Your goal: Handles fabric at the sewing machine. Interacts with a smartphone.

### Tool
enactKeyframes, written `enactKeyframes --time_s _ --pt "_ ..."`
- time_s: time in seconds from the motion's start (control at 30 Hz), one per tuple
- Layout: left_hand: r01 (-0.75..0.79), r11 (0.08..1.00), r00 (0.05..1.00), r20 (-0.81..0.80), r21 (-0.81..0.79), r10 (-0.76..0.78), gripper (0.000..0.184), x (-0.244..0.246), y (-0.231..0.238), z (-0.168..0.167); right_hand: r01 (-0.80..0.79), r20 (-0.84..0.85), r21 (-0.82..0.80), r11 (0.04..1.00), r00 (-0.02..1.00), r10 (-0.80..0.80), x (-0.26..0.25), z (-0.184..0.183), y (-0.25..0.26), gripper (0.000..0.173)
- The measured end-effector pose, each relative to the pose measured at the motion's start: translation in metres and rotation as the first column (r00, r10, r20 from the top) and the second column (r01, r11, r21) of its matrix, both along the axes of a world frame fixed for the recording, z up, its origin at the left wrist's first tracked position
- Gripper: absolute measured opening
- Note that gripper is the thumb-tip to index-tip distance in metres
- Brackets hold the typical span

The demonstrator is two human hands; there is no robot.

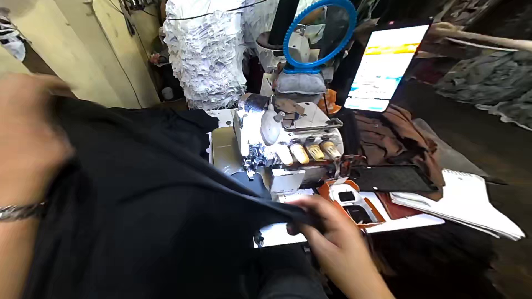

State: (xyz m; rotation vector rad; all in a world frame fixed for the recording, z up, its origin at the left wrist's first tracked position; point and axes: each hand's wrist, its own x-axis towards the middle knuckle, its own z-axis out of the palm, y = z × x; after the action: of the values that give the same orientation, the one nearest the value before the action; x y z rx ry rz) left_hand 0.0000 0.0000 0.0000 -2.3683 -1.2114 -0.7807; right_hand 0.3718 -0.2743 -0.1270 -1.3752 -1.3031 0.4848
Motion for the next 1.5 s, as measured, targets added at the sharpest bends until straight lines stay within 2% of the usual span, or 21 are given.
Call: enactKeyframes --time_s 0.03,0.13,0.2,0.27,0.3,0.37,0.4,0.47,0.57,0.63,0.73,0.8,0.87,0.93,1.0,1.03,1.13,1.23,1.33,1.5 --pt "0.044 0.99 0.999 0.0 -0.136 -0.044 0.053 0.023 -0.001 -0.012 0.023 -0.062 -0.061 0.998 0.998 -0.027 -0.003 -0.011 0.009 0.027" --pt "0.142 0.94 0.986 -0.037 -0.311 -0.161 0.039 0.088 -0.02 -0.063 0.013 -0.173 -0.204 0.979 0.984 -0.049 -0.008 -0.026 0.026 0.021" --pt "0.372 0.833 0.925 0.086 -0.41 -0.371 0.044 0.135 -0.065 -0.089 -0.023 -0.187 -0.21 0.978 0.982 -0.017 -0.011 -0.025 0.029 0.019" --pt "0.604 0.671 0.795 0.268 -0.431 -0.544 0.05 0.17 -0.108 -0.116 -0.018 -0.116 -0.153 0.988 0.993 0.0 -0.012 -0.024 0.03 0.02" --pt "0.664 0.6 0.746 0.341 -0.446 -0.572 0.046 0.181 -0.124 -0.125 0.011 -0.047 -0.123 0.992 0.999 -0.017 -0.01 -0.023 0.03 0.02" --pt "0.727 0.522 0.686 0.445 -0.446 -0.575 0.034 0.193 -0.134 -0.135 0.086 0.096 -0.07 0.994 0.992 -0.079 -0.005 -0.021 0.027 0.018" --pt "0.735 0.516 0.678 0.461 -0.439 -0.573 0.036 0.195 -0.134 -0.136 0.114 0.139 -0.048 0.992 0.985 -0.106 -0.003 -0.019 0.026 0.017" --pt "0.749 0.519 0.663 0.453 -0.412 -0.597 0.04 0.197 -0.133 -0.132 0.102 0.145 0.002 0.995 0.984 -0.101 0.0 -0.015 0.021 0.013" --pt "0.772 0.535 0.636 0.424 -0.345 -0.645 0.036 0.199 -0.144 -0.117 0.003 0.013 0.058 0.998 1.0 -0.004 -0.009 -0.006 0.016 0.014" --pt "0.796 0.512 0.605 0.442 -0.321 -0.662 0.029 0.194 -0.153 -0.104 -0.082 -0.078 0.087 0.993 0.993 0.088 -0.015 0.0 0.011 0.02" --pt "0.801 0.488 0.598 0.49 -0.347 -0.634 0.02 0.173 -0.166 -0.083 -0.307 -0.269 0.045 0.951 0.913 0.308 -0.02 0.012 -0.004 0.026" --pt "0.76 0.558 0.644 0.496 -0.332 -0.582 0.019 0.166 -0.165 -0.081 -0.376 -0.38 0.027 0.926 0.853 0.357 -0.024 0.013 -0.007 0.027" --pt "0.657 0.698 0.728 0.48 -0.286 -0.489 0.018 0.174 -0.153 -0.099 -0.267 -0.347 -0.013 0.964 0.905 0.246 -0.026 0.003 0.003 0.029" --pt "0.547 0.792 0.796 0.459 -0.271 -0.394 0.018 0.193 -0.136 -0.125 -0.05 -0.151 -0.055 0.997 0.988 0.041 -0.022 -0.022 0.027 0.029" --pt "0.468 0.825 0.842 0.444 -0.317 -0.306 0.015 0.212 -0.122 -0.146 0.123 0.015 -0.118 0.985 0.992 -0.122 -0.013 -0.044 0.046 0.032" --pt "0.455 0.817 0.846 0.459 -0.354 -0.272 0.012 0.219 -0.117 -0.154 0.162 0.03 -0.139 0.977 0.987 -0.159 -0.008 -0.05 0.05 0.033" --pt "0.432 0.799 0.848 0.49 -0.418 -0.202 0.01 0.225 -0.112 -0.163 0.133 -0.109 -0.128 0.983 0.983 -0.147 0.007 -0.057 0.049 0.032" --pt "0.405 0.806 0.86 0.48 -0.432 -0.175 0.011 0.221 -0.118 -0.165 0.005 -0.218 -0.18 0.984 0.975 -0.045 0.015 -0.057 0.048 0.035" --pt "0.374 0.832 0.865 0.478 -0.41 -0.153 0.012 0.217 -0.123 -0.168 -0.068 -0.273 -0.273 0.96 0.962 -0.009 0.01 -0.057 0.054 0.037" --pt "0.363 0.846 0.864 0.48 -0.391 -0.149 0.013 0.212 -0.127 -0.17 -0.052 -0.311 -0.243 0.969 0.95 -0.027 -0.003 -0.064 0.048 0.033"
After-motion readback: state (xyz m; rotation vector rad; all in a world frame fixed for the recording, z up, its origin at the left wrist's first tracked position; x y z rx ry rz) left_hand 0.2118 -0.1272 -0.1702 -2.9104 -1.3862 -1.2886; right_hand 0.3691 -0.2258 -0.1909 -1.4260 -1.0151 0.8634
